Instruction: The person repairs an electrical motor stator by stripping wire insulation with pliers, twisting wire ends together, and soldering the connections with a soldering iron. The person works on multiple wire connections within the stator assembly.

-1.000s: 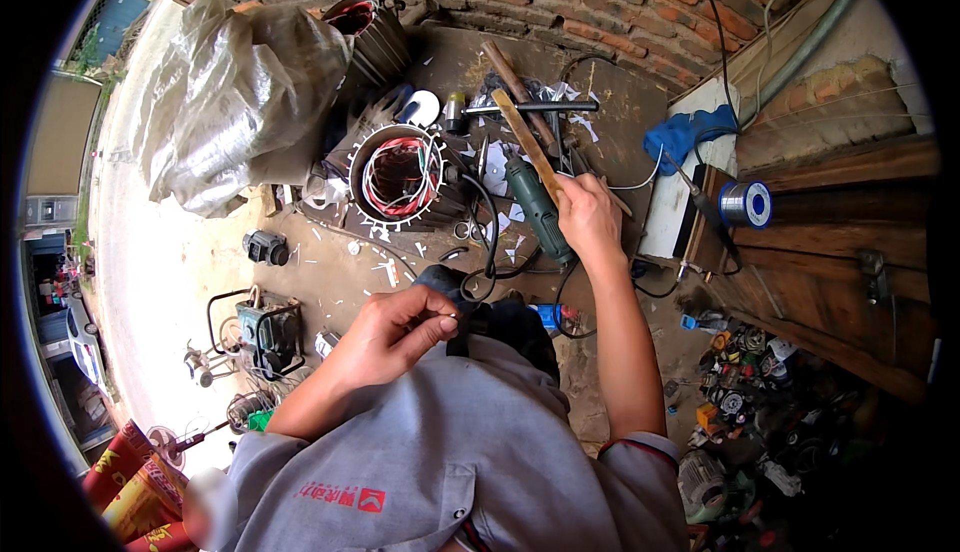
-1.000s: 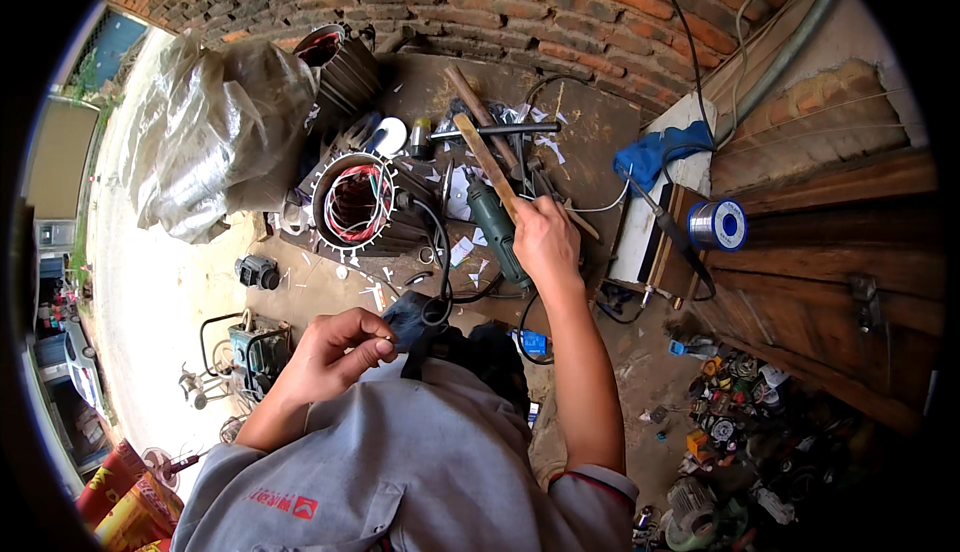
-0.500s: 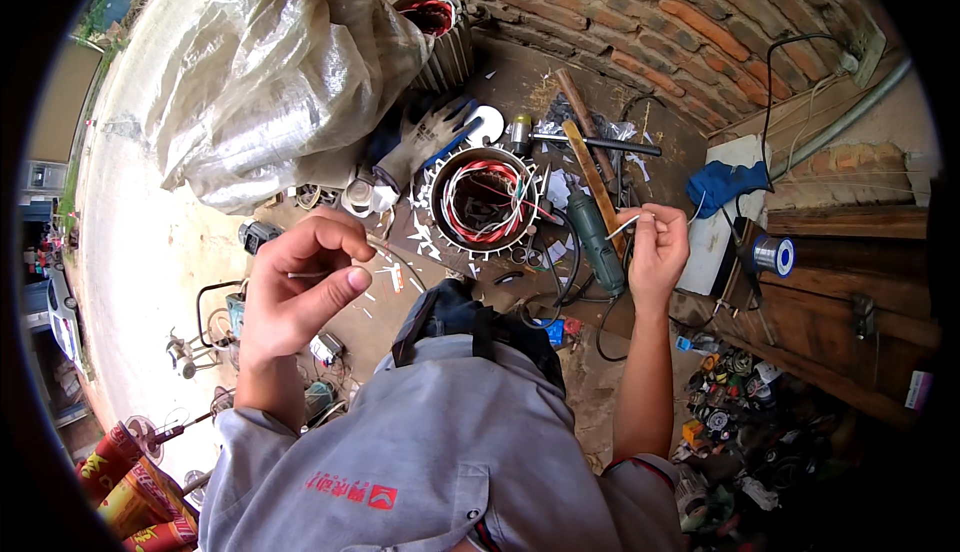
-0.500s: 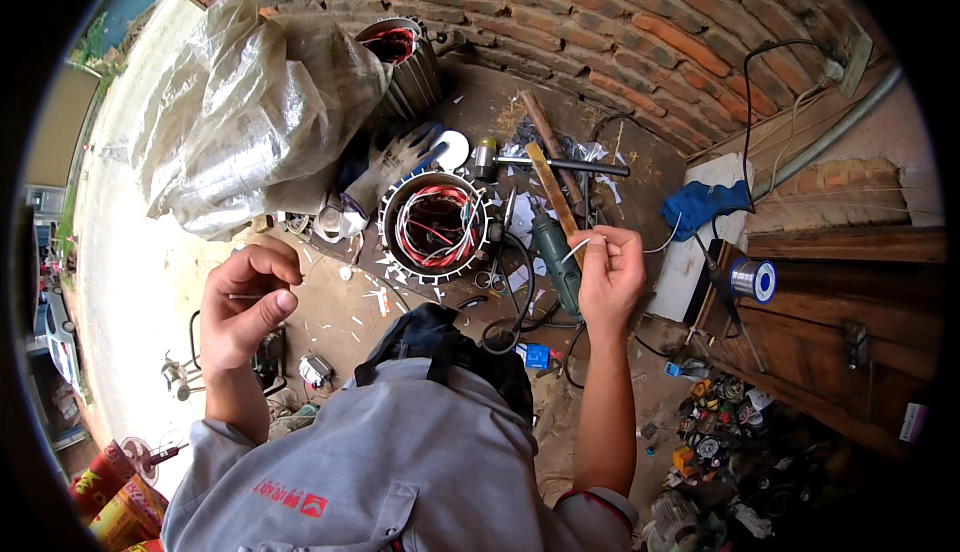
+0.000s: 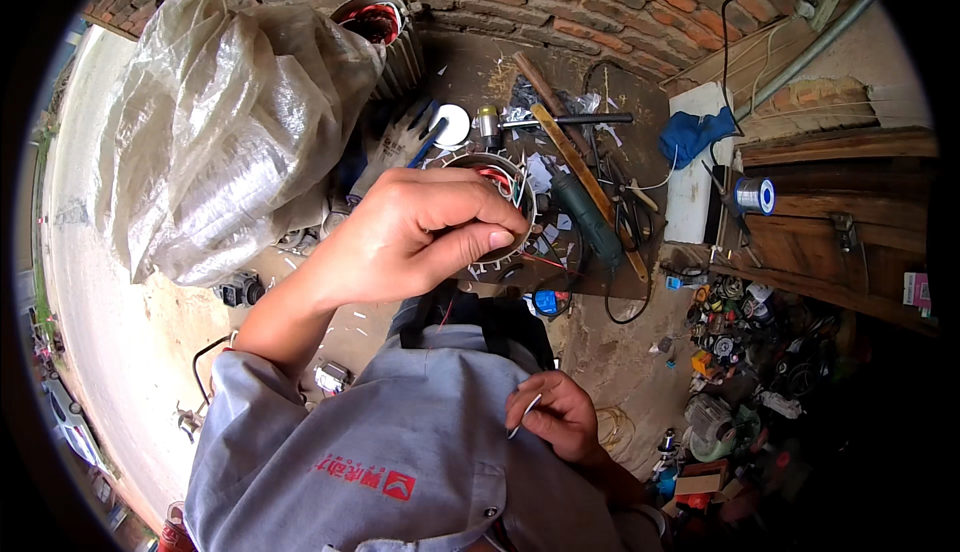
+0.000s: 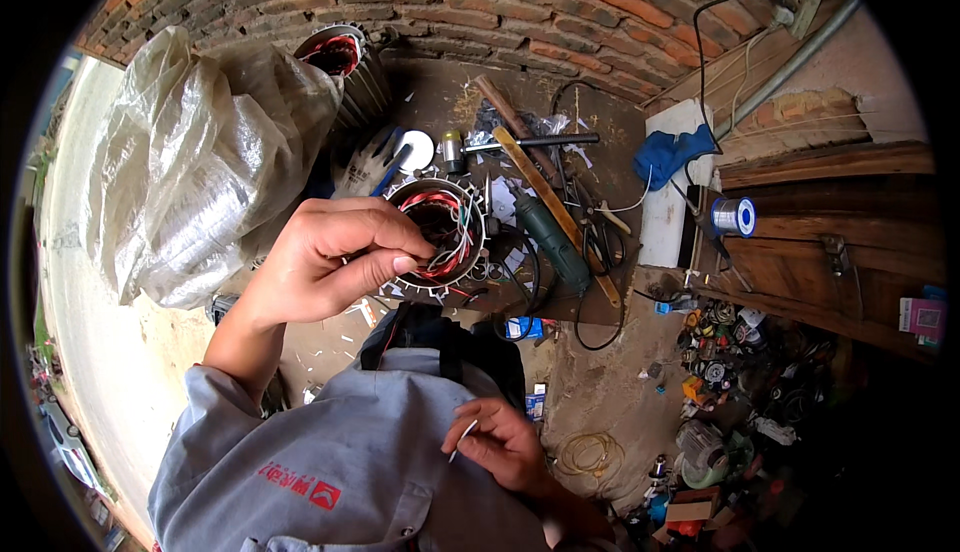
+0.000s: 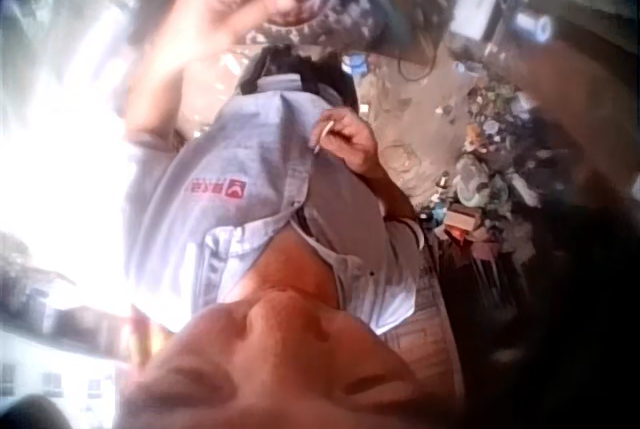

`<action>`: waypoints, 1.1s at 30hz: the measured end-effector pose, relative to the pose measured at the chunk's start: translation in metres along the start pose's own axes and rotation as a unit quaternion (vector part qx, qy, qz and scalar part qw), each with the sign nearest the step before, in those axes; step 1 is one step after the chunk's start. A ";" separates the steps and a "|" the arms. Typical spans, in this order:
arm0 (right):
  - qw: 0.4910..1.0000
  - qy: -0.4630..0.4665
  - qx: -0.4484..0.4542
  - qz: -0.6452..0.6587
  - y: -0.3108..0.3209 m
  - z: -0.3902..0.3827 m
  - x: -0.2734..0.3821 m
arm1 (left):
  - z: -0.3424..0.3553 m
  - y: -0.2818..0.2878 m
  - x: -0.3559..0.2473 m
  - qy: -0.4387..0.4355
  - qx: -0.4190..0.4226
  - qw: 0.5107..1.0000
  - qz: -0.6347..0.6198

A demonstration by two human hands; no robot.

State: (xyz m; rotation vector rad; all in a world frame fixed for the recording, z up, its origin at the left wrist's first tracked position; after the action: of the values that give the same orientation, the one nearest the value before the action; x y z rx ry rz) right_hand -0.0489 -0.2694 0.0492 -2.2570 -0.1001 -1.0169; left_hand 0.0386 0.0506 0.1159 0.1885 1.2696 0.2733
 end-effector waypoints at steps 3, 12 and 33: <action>0.993 -0.012 0.072 -0.098 -0.005 -0.006 -0.007 | 0.007 0.000 0.005 -0.033 0.041 0.997 -0.051; 0.928 0.163 0.128 -0.310 -0.015 0.008 0.006 | 0.012 -0.006 0.011 -0.008 0.097 0.988 -0.122; 0.783 0.583 -0.207 -0.061 -0.069 0.084 0.108 | 0.019 -0.023 0.001 0.148 0.139 0.928 -0.311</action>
State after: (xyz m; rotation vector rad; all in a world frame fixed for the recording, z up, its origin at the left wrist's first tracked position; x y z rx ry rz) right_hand 0.0584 -0.1857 0.1198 -1.5401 0.5631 -2.5007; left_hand 0.0596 0.0294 0.1138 -0.0243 1.5973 -0.4450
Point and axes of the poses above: each hand's wrist, its own z-axis towards the middle knuckle, its own y-axis out of the back of the hand, x = y × z, the point moved 1 cm from there along z, towards the middle knuckle, and after that the axes turned 13 degrees about -x, right-handed, at the moved point
